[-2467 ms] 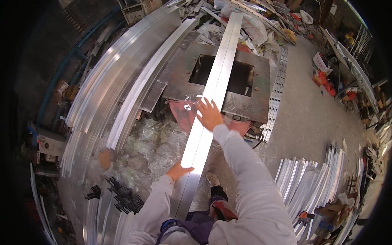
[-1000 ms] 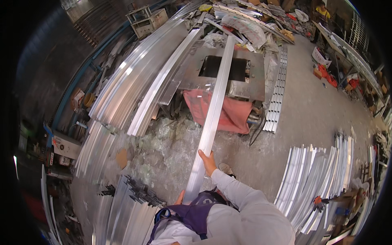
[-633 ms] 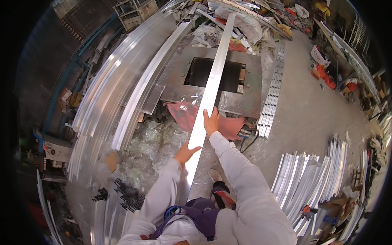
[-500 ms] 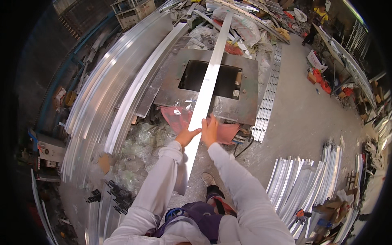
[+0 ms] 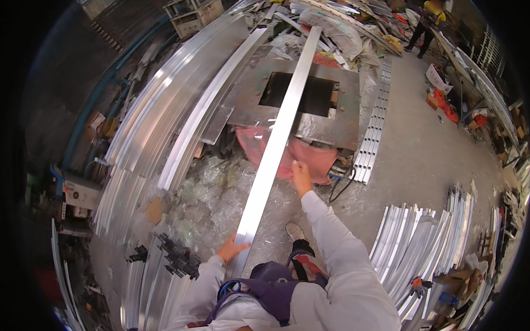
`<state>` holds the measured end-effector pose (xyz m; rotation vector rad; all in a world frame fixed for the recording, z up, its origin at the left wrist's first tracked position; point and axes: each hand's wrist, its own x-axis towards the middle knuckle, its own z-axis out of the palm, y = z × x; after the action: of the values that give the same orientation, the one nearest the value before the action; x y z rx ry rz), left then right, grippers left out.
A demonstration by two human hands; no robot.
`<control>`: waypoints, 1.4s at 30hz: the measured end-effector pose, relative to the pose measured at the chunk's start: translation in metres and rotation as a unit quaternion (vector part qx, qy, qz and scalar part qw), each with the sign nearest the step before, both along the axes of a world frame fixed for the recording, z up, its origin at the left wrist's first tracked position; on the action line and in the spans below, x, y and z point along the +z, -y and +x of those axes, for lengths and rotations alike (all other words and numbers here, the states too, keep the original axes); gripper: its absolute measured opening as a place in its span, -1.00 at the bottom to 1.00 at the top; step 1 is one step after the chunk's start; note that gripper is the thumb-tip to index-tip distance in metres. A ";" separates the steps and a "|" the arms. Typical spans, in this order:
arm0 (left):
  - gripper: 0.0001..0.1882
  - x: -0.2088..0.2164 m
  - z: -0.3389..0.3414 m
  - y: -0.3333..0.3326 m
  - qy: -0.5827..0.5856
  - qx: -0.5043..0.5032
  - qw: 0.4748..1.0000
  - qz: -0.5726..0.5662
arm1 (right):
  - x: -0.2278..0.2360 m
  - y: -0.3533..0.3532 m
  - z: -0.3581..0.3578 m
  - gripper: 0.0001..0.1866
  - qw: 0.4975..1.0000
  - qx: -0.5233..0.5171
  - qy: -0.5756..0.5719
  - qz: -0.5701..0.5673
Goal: The person repeatedly picks up long, flat metal sheets from a pile, lifts them, and places them back down in a repetitive cycle. The person handles the sheets one at a time, moving them slightly but not stacking or organizing them into a final state.
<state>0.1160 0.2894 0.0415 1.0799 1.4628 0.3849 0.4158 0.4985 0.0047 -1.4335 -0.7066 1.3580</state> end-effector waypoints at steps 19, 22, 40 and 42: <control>-0.05 -0.096 -0.171 0.477 -0.311 0.083 0.946 -0.019 | 0.102 0.220 -0.177 -0.11 0.910 0.126 -0.378 0.115; -0.32 -0.073 -0.134 0.389 -0.211 0.138 0.967 0.044 | 0.176 0.214 -0.182 -0.25 0.938 0.120 -0.197 0.258; -0.21 0.202 -0.187 0.269 -0.339 -0.059 0.893 0.289 | 0.180 0.296 -0.202 -0.13 0.474 0.732 0.400 0.282; -0.10 0.126 -0.228 0.302 -0.266 -0.063 0.953 0.128 | 0.166 0.274 -0.193 -0.12 0.436 0.746 0.396 0.311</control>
<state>-0.1117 -0.0121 0.1670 1.5618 1.8355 0.1995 0.2223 0.2246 0.1712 -0.3705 -3.2347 1.0023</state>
